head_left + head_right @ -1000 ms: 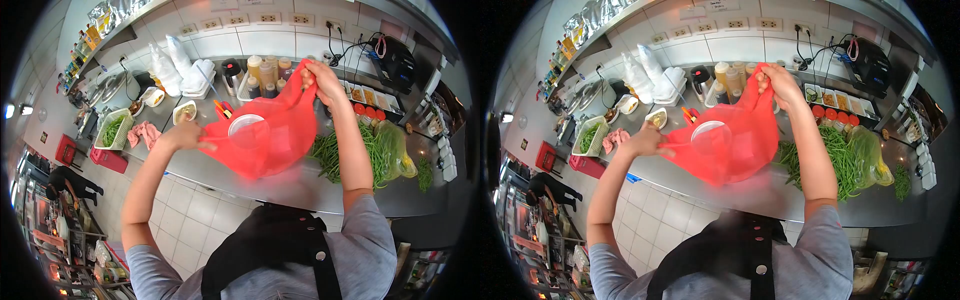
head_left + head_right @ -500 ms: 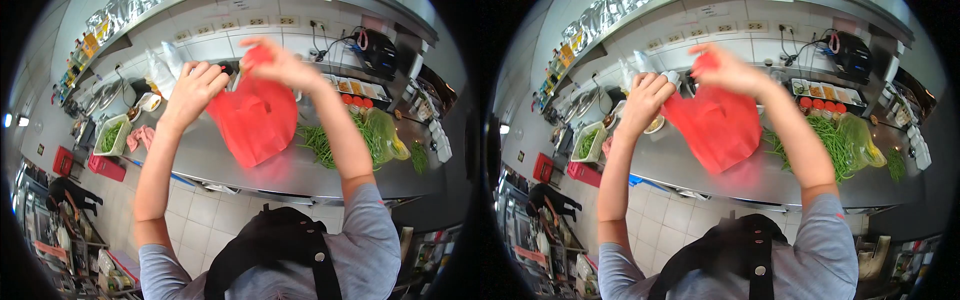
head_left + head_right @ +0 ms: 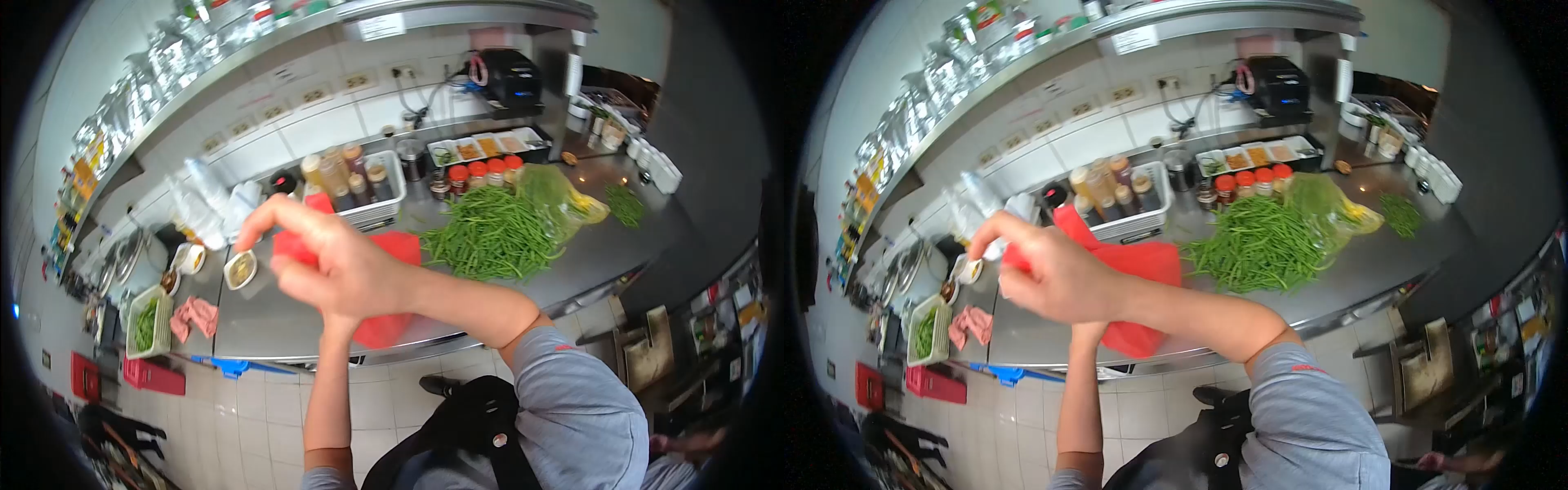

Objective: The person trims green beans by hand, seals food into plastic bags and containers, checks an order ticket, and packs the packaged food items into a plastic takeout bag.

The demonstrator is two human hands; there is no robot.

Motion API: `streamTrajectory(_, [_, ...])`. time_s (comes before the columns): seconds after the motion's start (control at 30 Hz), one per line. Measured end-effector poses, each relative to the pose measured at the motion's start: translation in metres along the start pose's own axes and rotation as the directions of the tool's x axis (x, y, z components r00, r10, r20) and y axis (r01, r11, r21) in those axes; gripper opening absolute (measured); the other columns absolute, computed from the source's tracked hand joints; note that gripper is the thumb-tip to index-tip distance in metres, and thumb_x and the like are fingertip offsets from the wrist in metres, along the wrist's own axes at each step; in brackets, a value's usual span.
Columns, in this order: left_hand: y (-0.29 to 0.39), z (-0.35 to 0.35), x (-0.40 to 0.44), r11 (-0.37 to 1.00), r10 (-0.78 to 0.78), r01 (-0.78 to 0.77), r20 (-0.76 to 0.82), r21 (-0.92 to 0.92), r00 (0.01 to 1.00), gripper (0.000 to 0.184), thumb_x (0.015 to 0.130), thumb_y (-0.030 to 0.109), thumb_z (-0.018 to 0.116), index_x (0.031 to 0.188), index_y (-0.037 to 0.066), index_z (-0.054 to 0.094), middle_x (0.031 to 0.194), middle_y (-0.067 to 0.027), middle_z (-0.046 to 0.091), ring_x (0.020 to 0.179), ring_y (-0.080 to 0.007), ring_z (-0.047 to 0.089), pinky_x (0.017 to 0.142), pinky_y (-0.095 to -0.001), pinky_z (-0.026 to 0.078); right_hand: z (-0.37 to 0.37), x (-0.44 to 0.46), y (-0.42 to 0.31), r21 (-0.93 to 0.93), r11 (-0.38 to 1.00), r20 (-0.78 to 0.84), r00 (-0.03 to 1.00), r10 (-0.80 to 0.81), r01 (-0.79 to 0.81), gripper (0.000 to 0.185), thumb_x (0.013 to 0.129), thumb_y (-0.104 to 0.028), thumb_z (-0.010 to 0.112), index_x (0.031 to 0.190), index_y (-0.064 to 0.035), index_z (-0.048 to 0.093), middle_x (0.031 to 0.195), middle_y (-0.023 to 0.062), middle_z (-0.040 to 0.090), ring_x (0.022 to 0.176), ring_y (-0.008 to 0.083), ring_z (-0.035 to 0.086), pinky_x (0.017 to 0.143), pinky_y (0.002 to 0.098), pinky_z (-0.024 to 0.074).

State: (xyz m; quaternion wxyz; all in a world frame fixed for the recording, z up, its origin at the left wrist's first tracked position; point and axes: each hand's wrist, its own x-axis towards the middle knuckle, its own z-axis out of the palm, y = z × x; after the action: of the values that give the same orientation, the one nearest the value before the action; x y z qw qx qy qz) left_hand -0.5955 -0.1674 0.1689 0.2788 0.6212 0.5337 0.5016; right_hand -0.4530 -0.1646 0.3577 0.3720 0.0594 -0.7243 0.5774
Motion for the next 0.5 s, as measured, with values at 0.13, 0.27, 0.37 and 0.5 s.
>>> streamTrajectory(0.13, [0.04,0.049,0.005,0.988,0.066,-0.075,-0.071,-0.135,0.995,0.071,0.076,0.028,0.076,0.13,-0.001,0.04,0.13,-0.0175,0.047,0.119,-0.0233,0.046,0.099,-0.0381,0.037,-0.011,-0.028,-0.036,-0.198,0.965,-0.093,0.976,-0.195,0.173,0.024,0.08,-0.001,0.048,0.103,-0.0053,0.051,0.048,0.0002,0.043,0.044,0.0086,0.045,0.044,0.0278,0.031])
streamTrajectory(0.27, [0.09,0.087,0.001,0.951,0.226,-0.276,-0.29,-0.143,0.93,0.055,0.076,0.026,0.074,0.119,-0.002,0.054,0.118,-0.0171,0.058,0.106,-0.0233,0.058,0.09,-0.0366,0.045,-0.058,-0.096,-0.077,-0.557,0.827,-0.05,0.992,-0.12,0.072,0.042,0.084,-0.01,0.059,0.123,-0.0051,0.046,0.095,0.0094,0.057,0.081,0.0166,0.058,0.073,0.0307,0.044])
streamTrajectory(0.37, [0.122,0.13,-0.003,0.891,0.328,-0.389,-0.259,-0.235,0.908,0.028,0.079,0.021,0.071,0.094,-0.001,0.064,0.092,-0.0115,0.066,0.083,-0.0202,0.066,0.077,-0.0322,0.05,-0.099,-0.179,-0.103,-0.625,0.761,-0.311,0.95,-0.038,-0.174,0.074,0.081,-0.025,0.071,0.141,-0.004,0.032,0.133,0.0116,0.049,0.115,0.0239,0.054,0.101,0.0353,0.0403])
streamTrajectory(0.5, [0.179,0.196,0.003,0.762,0.618,-0.412,0.369,-0.5,0.694,0.03,0.074,0.005,0.06,0.103,0.005,0.057,0.093,-0.0072,0.06,0.094,-0.0246,0.059,0.08,-0.0345,0.048,-0.126,-0.28,-0.103,-0.655,0.6,-0.518,0.851,0.088,-0.46,0.071,0.08,-0.02,0.071,0.139,-0.0049,0.035,0.135,0.0125,0.046,0.113,0.0258,0.053,0.099,0.0375,0.04])
